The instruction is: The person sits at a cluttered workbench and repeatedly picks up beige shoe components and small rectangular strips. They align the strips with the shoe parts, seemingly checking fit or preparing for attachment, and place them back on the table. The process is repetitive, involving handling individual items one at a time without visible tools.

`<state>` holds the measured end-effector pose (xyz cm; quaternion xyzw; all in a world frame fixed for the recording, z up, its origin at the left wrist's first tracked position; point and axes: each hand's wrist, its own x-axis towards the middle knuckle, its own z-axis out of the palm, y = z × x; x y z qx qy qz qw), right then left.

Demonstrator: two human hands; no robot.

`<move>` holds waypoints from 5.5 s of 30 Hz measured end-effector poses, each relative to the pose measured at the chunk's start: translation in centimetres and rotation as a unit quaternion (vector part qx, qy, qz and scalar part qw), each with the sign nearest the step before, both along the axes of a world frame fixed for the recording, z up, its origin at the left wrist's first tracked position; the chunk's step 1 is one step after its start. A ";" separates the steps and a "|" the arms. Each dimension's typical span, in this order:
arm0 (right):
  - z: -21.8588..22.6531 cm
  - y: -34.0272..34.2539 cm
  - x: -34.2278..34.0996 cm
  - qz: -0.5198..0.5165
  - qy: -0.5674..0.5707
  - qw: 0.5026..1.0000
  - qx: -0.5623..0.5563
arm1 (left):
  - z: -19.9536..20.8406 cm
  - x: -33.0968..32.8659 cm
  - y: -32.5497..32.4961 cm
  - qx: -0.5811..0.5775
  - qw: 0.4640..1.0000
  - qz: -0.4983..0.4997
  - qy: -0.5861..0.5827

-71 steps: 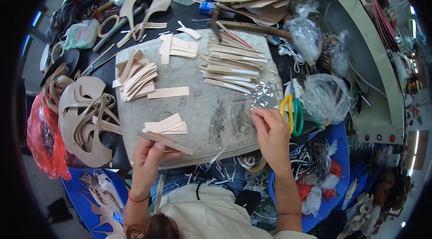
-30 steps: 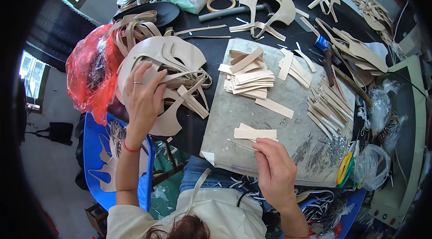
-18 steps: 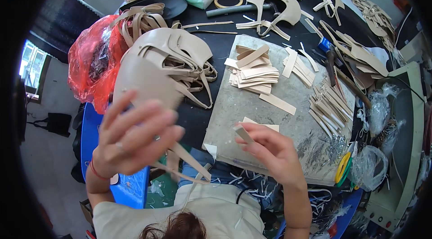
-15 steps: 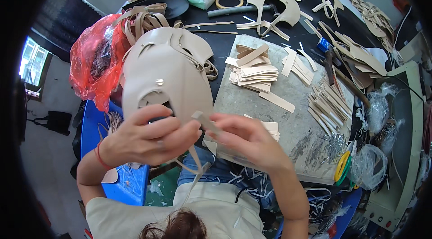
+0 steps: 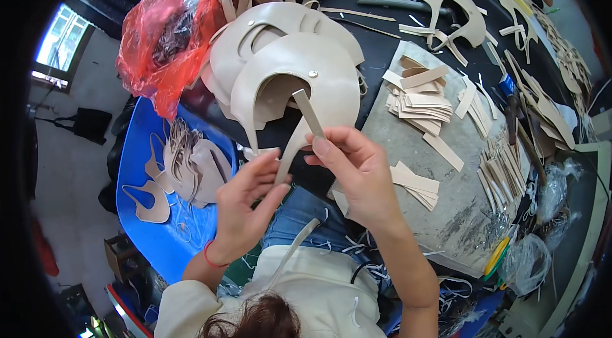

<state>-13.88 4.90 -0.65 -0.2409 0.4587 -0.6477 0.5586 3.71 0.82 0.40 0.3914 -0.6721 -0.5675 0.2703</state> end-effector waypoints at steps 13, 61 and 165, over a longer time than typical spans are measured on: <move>0.5 3.4 0.4 0.037 0.226 0.971 0.062 | -0.9 -1.3 -1.5 0.271 0.953 -0.033 0.134; 0.3 3.9 0.6 -0.038 0.351 0.933 0.069 | -1.0 -2.5 0.0 0.297 0.950 0.004 0.099; 0.2 19.6 -18.8 -0.316 0.703 0.615 0.168 | 1.5 -32.6 -8.8 -0.504 0.838 -0.201 -0.053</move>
